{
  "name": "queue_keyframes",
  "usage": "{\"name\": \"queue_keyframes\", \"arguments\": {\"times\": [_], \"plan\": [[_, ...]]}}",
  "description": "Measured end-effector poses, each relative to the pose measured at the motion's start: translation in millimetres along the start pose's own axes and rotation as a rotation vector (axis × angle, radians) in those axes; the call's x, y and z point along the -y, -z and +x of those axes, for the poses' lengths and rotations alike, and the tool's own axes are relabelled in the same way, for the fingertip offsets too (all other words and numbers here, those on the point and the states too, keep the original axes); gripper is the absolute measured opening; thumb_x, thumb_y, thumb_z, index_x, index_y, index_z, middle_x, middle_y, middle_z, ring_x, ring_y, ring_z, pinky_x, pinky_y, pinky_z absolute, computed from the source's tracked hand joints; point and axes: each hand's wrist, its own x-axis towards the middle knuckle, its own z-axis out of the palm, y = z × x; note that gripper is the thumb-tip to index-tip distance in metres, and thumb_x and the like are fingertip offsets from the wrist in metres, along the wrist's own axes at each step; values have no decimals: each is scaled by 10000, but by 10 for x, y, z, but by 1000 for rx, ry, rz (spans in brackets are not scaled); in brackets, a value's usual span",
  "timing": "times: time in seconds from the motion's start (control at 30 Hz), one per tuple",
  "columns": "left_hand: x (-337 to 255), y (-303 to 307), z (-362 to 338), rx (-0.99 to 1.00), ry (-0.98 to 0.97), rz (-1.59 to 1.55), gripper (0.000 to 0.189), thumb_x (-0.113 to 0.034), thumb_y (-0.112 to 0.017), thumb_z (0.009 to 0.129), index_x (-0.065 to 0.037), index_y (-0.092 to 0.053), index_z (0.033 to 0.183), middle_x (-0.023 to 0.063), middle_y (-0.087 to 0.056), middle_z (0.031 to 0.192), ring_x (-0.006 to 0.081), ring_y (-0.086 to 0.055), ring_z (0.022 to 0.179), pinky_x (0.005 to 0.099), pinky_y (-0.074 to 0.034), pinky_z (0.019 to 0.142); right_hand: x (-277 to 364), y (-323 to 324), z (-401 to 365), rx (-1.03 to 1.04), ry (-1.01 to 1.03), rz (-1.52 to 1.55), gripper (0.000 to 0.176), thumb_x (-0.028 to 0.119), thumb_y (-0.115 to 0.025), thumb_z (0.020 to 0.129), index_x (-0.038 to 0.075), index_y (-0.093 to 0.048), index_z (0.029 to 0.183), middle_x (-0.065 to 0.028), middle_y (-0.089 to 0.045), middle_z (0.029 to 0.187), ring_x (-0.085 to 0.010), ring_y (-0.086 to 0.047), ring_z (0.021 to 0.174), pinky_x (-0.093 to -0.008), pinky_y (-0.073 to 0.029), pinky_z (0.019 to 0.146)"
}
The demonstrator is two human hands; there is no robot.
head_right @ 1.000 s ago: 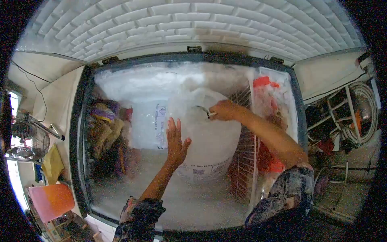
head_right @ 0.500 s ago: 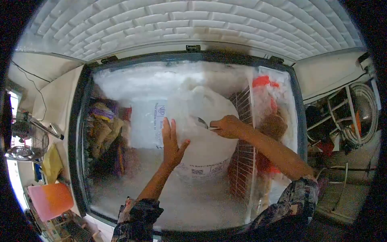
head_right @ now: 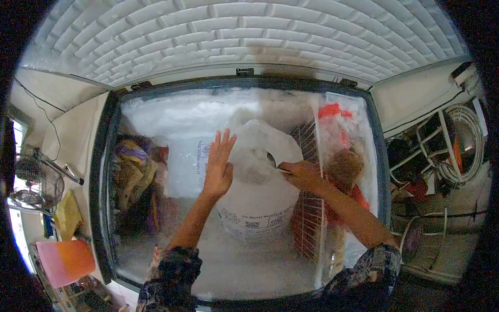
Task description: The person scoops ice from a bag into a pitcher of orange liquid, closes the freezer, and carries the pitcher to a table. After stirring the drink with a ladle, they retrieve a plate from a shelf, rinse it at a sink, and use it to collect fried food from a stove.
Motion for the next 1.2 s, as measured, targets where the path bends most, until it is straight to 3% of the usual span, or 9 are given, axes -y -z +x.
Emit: {"name": "queue_keyframes", "arguments": {"times": [0.17, 0.23, 0.33, 0.43, 0.6, 0.7, 0.8, 0.87, 1.2], "plan": [[233, -5, 312, 190, -107, 240, 463, 21, -512, 765, -60, -519, 1221, 127, -525, 1263, 299, -291, 1332, 503, -178, 1104, 154, 8, -33, 47, -152, 39, 337, 257, -564, 798, 137, -563, 1113, -199, -640, 867, -389, -625, 781, -476, -497, 727], [309, 51, 315, 194, -112, 273, 294, -3, -575, 756, -55, -609, 1044, 88, -616, 1118, 247, -380, 1280, 489, -238, 1087, 119, -61, -50, 33, -160, 29, 340, 249, -564, 795, 135, -566, 1115, -202, -640, 878, -388, -623, 794, -475, -494, 733], [388, 78, 225, 134, -116, 225, 171, -16, -601, 760, -66, -617, 923, 66, -612, 1131, 234, -413, 1257, 486, -252, 1082, 146, -86, -54, -17, -151, 82, 340, 229, -565, 788, 131, -573, 1114, -209, -638, 893, -390, -621, 815, -472, -491, 740], [322, 95, 116, -12, -165, 161, 128, -1, -589, 769, -75, -591, 873, 59, -616, 1118, 249, -439, 1230, 492, -263, 1073, 173, -108, -51, -60, -171, 133, 331, 209, -570, 781, 121, -583, 1100, -212, -637, 896, -390, -621, 822, -469, -491, 741], [198, 144, -15, -29, -149, 80, 130, 2, -597, 744, -70, -558, 846, 50, -615, 1106, 272, -455, 1206, 492, -295, 1050, 129, -174, -68, -68, -195, 136, 315, 199, -577, 778, 96, -591, 1075, -214, -636, 899, -383, -624, 819, -455, -494, 738], [151, 129, -43, -14, -159, 27, 132, -1, -593, 734, -64, -548, 841, 50, -613, 1082, 285, -481, 1166, 476, -321, 1033, 138, -186, -95, -161, -153, 177, 269, 100, -575, 767, 74, -613, 1032, -197, -636, 819, -352, -633, 720, -390, -491, 638], [122, 117, -79, -25, -169, 5, 115, -7, -581, 731, -58, -539, 825, 56, -614, 1043, 290, -507, 1115, 453, -341, 1015, 179, -137, -121, -118, -182, 208, 241, 122, -594, 785, 63, -614, 1017, -185, -640, 813, -328, -638, 707, -378, -488, 623], [95, 114, -104, -36, -181, 10, 105, -8, -572, 730, -56, -536, 816, 60, -615, 1021, 291, -519, 1088, 440, -352, 1003, 203, -119, -139, -100, -211, 229, 303, 273, -578, 844, 61, -618, 1057, -180, -655, 928, -348, -639, 859, -412, -488, 786], [-30, 102, -260, 7, -127, -19, 159, -21, -570, 644, -63, -539, 795, 81, -584, 838, 293, -524, 948, 405, -391, 870, 310, -55, -152, -56, -386, 237, 356, 353, -566, 868, 61, -615, 1064, -192, -654, 931, -360, -641, 839, -413, -490, 771]]}}
